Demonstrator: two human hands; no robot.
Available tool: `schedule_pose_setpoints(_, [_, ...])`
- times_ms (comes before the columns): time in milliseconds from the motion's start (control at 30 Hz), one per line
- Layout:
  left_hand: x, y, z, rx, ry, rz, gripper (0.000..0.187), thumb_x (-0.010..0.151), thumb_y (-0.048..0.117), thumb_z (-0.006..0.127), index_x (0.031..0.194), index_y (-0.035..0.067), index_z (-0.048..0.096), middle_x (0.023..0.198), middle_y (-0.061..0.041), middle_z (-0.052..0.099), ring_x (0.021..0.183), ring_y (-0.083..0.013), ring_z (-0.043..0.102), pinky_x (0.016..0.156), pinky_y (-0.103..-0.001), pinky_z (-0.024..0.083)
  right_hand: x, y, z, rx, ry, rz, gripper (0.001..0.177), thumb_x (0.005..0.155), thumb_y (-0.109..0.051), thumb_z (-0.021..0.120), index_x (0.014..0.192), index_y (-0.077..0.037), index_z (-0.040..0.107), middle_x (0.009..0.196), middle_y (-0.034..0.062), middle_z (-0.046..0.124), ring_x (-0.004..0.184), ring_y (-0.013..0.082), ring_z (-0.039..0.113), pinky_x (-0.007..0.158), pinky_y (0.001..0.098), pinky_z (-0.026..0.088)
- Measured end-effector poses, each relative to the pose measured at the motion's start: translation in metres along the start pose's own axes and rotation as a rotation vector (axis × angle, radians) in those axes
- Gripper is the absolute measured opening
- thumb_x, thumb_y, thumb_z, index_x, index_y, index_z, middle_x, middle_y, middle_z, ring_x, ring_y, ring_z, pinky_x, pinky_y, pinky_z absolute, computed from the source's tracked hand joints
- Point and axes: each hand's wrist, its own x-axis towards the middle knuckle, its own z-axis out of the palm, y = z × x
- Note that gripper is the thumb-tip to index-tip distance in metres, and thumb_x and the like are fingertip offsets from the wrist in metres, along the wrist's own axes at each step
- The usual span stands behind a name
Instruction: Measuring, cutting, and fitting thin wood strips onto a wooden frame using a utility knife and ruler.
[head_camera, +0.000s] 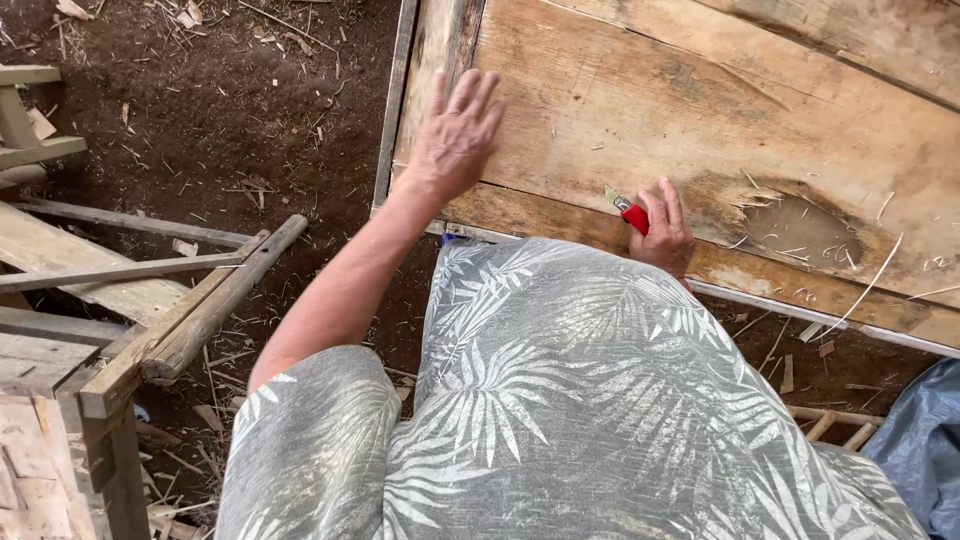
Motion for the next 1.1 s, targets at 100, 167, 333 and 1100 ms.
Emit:
schedule_pose_setpoints(100, [0.013, 0.019, 0.003, -0.104, -0.048, 0.010, 0.059, 0.112, 0.028, 0.027, 0.167, 0.015, 0.010, 0.172, -0.013, 0.003, 0.159, -0.0330, 0.000, 0.124, -0.061, -0.007, 0.002, 0.001, -0.002, 0.020, -0.022, -0.025, 0.029, 0.097, -0.020, 0.083, 0.122, -0.012, 0.072, 0.146, 0.0121, 0.062, 0.120, 0.0333, 0.072, 0.077, 0.0425, 0.061])
schedule_pose_setpoints(167, [0.017, 0.028, -0.003, -0.109, -0.064, 0.022, 0.063, 0.112, 0.041, 0.025, 0.167, 0.016, 0.007, 0.172, -0.013, 0.000, 0.159, -0.0337, -0.002, 0.125, -0.061, -0.006, 0.000, 0.009, -0.002, 0.038, -0.039, -0.040, 0.034, 0.095, -0.018, 0.085, 0.124, -0.012, 0.070, 0.147, 0.0132, 0.061, 0.119, 0.0344, 0.072, 0.076, 0.0427, 0.061])
schedule_pose_setpoints(333, [0.019, 0.037, -0.005, -0.119, 0.070, 0.120, 0.079, 0.109, 0.063, 0.041, 0.168, 0.016, 0.017, 0.172, -0.015, 0.012, 0.157, -0.0411, 0.006, 0.125, -0.066, 0.004, 0.002, 0.026, -0.008, 0.133, -0.071, -0.148, 0.031, 0.103, -0.017, 0.078, 0.130, -0.005, 0.069, 0.152, 0.0173, 0.057, 0.128, 0.0348, 0.069, 0.076, 0.0407, 0.062])
schedule_pose_setpoints(1100, [0.029, 0.040, 0.025, -0.053, 0.185, -0.003, 0.079, 0.098, 0.063, 0.056, 0.164, 0.024, 0.036, 0.168, -0.014, 0.034, 0.156, -0.0393, 0.020, 0.124, -0.066, 0.009, -0.043, 0.077, -0.034, 0.171, 0.080, 0.424, 0.052, 0.079, 0.001, 0.089, 0.127, -0.004, 0.071, 0.144, 0.0188, 0.058, 0.121, 0.0432, 0.063, 0.102, 0.0513, 0.053])
